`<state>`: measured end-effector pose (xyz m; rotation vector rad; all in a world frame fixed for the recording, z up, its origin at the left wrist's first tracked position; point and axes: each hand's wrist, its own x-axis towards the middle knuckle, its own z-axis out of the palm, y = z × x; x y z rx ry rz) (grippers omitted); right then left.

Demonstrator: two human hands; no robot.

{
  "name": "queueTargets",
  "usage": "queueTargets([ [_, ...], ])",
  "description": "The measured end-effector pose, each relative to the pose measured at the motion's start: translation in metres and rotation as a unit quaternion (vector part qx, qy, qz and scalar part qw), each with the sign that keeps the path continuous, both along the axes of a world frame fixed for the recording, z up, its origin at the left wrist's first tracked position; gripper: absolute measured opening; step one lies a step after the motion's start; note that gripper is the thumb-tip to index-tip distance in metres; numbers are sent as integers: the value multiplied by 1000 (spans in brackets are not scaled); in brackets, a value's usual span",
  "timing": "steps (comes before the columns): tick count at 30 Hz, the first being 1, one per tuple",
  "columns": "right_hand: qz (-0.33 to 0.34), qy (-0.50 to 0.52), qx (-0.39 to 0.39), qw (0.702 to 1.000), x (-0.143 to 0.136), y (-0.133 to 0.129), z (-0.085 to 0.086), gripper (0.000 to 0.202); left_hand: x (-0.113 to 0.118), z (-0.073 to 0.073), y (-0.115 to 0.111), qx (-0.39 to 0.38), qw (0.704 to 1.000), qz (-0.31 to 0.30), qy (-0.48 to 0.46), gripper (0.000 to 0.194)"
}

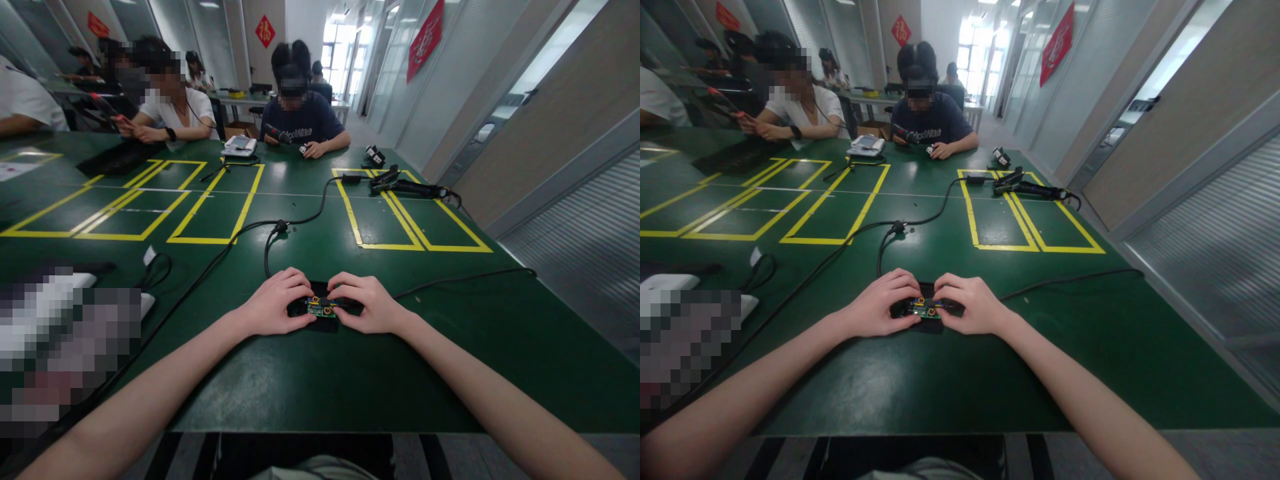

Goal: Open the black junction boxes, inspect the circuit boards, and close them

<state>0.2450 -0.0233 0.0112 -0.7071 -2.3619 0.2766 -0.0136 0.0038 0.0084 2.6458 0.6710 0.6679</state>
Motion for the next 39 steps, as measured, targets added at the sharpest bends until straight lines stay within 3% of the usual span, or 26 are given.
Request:
queueTargets([
  [14,4,-17,-90,996,1,2,-4,20,-2,0,0,-11,1000,-1,-4,25],
  [18,6,15,-107,994,-1,0,-6,13,0,0,-2,-14,1000,3,11,31],
  [34,-5,31,-73,997,-7,-2,-11,19,5,4,-11,-5,997,40,66,66],
  [39,-21,3,-101,995,-6,0,-9,28,4,3,-8,-9,997,49,53,42],
])
